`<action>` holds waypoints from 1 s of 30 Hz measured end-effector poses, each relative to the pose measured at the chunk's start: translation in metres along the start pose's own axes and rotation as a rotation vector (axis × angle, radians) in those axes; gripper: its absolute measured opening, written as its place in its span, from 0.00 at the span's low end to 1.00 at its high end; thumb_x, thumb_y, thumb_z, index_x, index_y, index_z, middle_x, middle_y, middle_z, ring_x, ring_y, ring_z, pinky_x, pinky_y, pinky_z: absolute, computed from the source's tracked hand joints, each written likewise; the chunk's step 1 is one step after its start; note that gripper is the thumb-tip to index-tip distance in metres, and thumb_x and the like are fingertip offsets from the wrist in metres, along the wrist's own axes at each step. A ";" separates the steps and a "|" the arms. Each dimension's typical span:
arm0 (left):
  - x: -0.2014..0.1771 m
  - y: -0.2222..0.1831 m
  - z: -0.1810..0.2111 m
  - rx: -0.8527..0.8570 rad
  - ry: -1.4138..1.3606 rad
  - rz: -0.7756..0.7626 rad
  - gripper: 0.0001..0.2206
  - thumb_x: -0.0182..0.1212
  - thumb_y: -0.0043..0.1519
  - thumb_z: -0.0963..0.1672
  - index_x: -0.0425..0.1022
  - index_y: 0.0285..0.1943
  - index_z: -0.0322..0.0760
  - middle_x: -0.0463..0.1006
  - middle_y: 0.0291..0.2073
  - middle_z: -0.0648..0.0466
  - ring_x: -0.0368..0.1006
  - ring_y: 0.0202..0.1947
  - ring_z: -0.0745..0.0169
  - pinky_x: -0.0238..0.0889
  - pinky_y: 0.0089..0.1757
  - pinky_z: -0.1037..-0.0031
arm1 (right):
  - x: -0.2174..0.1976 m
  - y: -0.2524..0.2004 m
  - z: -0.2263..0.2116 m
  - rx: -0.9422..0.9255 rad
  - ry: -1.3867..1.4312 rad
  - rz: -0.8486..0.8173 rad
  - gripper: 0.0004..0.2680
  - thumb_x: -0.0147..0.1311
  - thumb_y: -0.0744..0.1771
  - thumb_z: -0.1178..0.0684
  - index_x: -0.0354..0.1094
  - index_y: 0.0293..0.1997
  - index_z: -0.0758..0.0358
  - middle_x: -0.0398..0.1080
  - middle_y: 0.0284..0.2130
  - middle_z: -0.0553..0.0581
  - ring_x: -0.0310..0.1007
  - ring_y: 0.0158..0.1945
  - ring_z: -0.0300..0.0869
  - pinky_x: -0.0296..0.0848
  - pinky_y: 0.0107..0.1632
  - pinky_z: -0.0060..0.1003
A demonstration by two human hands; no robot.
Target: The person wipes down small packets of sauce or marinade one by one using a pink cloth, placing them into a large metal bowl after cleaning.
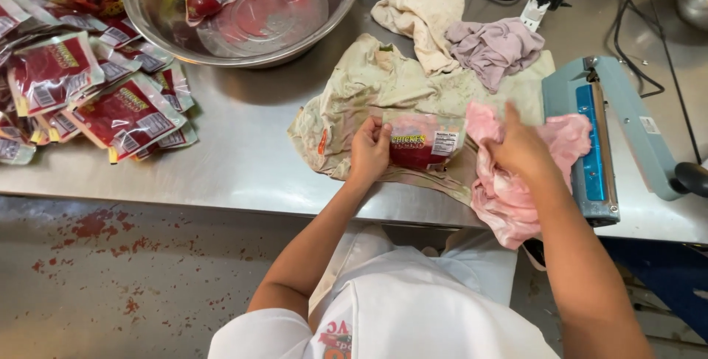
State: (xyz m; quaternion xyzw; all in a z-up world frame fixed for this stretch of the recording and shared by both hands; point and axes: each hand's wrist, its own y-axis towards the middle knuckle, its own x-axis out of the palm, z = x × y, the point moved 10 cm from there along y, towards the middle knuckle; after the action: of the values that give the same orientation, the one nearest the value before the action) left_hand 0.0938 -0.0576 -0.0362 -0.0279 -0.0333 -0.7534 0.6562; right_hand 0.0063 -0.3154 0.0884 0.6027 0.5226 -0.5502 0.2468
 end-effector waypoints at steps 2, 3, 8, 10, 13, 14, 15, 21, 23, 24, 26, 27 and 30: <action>0.002 -0.003 0.011 0.004 0.030 -0.003 0.05 0.52 0.71 0.43 0.72 0.47 0.39 0.81 0.30 0.55 0.67 0.28 0.74 0.63 0.33 0.82 | 0.011 0.014 0.018 0.001 -0.013 0.023 0.27 0.59 0.65 0.43 0.53 0.73 0.55 0.72 0.53 0.78 0.69 0.60 0.71 0.66 0.61 0.64; -0.002 -0.005 0.016 0.003 0.063 0.011 0.05 0.52 0.71 0.43 0.70 0.48 0.37 0.82 0.32 0.52 0.68 0.29 0.72 0.64 0.34 0.79 | 0.015 0.024 0.022 -0.012 -0.031 0.035 0.22 0.58 0.65 0.41 0.64 0.66 0.50 0.76 0.50 0.73 0.74 0.57 0.67 0.71 0.57 0.61; -0.004 -0.010 0.058 0.065 0.194 0.066 0.07 0.53 0.68 0.45 0.68 0.38 0.41 0.70 0.26 0.59 0.63 0.27 0.68 0.56 0.33 0.72 | -0.095 -0.037 0.000 -0.047 0.242 0.288 0.19 0.59 0.67 0.54 0.58 0.64 0.66 0.70 0.48 0.64 0.70 0.43 0.54 0.68 0.45 0.50; -0.002 -0.004 0.065 0.096 0.220 0.061 0.07 0.53 0.68 0.44 0.69 0.36 0.40 0.68 0.25 0.59 0.59 0.24 0.68 0.53 0.30 0.72 | -0.119 -0.053 -0.013 -0.229 0.237 0.485 0.17 0.62 0.66 0.53 0.61 0.58 0.67 0.72 0.40 0.61 0.69 0.34 0.52 0.67 0.39 0.48; -0.001 -0.003 0.060 0.165 0.280 0.072 0.05 0.56 0.67 0.43 0.70 0.38 0.40 0.70 0.28 0.57 0.63 0.30 0.64 0.58 0.35 0.70 | -0.115 -0.080 -0.082 -0.559 0.419 0.497 0.24 0.66 0.66 0.56 0.53 0.64 0.73 0.68 0.44 0.67 0.66 0.36 0.46 0.66 0.35 0.39; 0.000 -0.003 0.061 0.206 0.267 0.059 0.04 0.57 0.66 0.43 0.71 0.41 0.39 0.71 0.29 0.57 0.65 0.31 0.65 0.59 0.36 0.71 | -0.104 -0.082 -0.111 -0.723 0.482 0.437 0.24 0.62 0.69 0.61 0.47 0.69 0.66 0.68 0.43 0.65 0.68 0.32 0.42 0.71 0.30 0.31; -0.001 -0.004 0.062 0.247 0.256 0.048 0.04 0.58 0.66 0.44 0.72 0.45 0.39 0.73 0.30 0.58 0.67 0.32 0.66 0.61 0.37 0.73 | -0.093 -0.086 -0.139 -0.889 0.545 0.371 0.27 0.59 0.71 0.66 0.40 0.74 0.59 0.68 0.42 0.63 0.70 0.29 0.39 0.76 0.25 0.24; -0.008 -0.001 0.024 0.359 0.244 0.071 0.03 0.64 0.61 0.40 0.76 0.41 0.36 0.75 0.32 0.46 0.74 0.40 0.52 0.68 0.45 0.65 | 0.009 -0.028 -0.187 -0.956 0.073 0.020 0.43 0.60 0.57 0.22 0.41 0.80 0.37 0.41 0.72 0.77 0.41 0.71 0.80 0.42 0.70 0.74; -0.009 -0.003 0.021 0.380 0.207 0.103 0.02 0.64 0.60 0.39 0.77 0.39 0.38 0.75 0.31 0.48 0.75 0.38 0.55 0.68 0.44 0.68 | 0.025 -0.006 -0.185 -0.959 0.019 -0.054 0.43 0.61 0.56 0.21 0.46 0.78 0.41 0.53 0.69 0.71 0.49 0.70 0.72 0.47 0.68 0.74; -0.011 -0.006 0.019 0.400 0.168 0.135 0.03 0.65 0.59 0.38 0.78 0.37 0.39 0.75 0.30 0.51 0.76 0.37 0.58 0.69 0.44 0.71 | 0.039 0.005 -0.182 -0.957 -0.036 -0.130 0.43 0.62 0.54 0.21 0.51 0.75 0.45 0.64 0.65 0.64 0.56 0.69 0.64 0.53 0.66 0.74; -0.010 -0.024 0.062 0.400 0.149 0.168 0.03 0.64 0.60 0.38 0.78 0.37 0.40 0.74 0.29 0.52 0.75 0.36 0.60 0.69 0.43 0.72 | 0.051 0.020 -0.174 -0.903 -0.069 -0.170 0.40 0.65 0.54 0.23 0.55 0.71 0.46 0.70 0.58 0.61 0.62 0.65 0.59 0.55 0.65 0.67; -0.009 -0.031 0.084 0.408 0.126 0.197 0.04 0.63 0.61 0.38 0.78 0.36 0.40 0.74 0.28 0.53 0.75 0.35 0.62 0.69 0.43 0.73 | 0.057 0.030 -0.166 -0.846 -0.105 -0.200 0.37 0.68 0.54 0.25 0.59 0.67 0.46 0.76 0.51 0.58 0.69 0.62 0.54 0.58 0.65 0.60; -0.007 -0.026 0.031 0.407 0.121 0.257 0.05 0.63 0.60 0.37 0.76 0.33 0.39 0.72 0.26 0.55 0.73 0.32 0.65 0.67 0.40 0.75 | 0.080 0.065 -0.139 -0.757 -0.131 -0.162 0.35 0.68 0.52 0.22 0.67 0.62 0.40 0.78 0.38 0.52 0.71 0.54 0.46 0.57 0.61 0.48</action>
State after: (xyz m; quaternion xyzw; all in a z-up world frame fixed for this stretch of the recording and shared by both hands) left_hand 0.0693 -0.0444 -0.0065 0.1459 -0.1411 -0.6419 0.7394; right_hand 0.1093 -0.1866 0.0345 0.3897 0.7176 -0.3734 0.4402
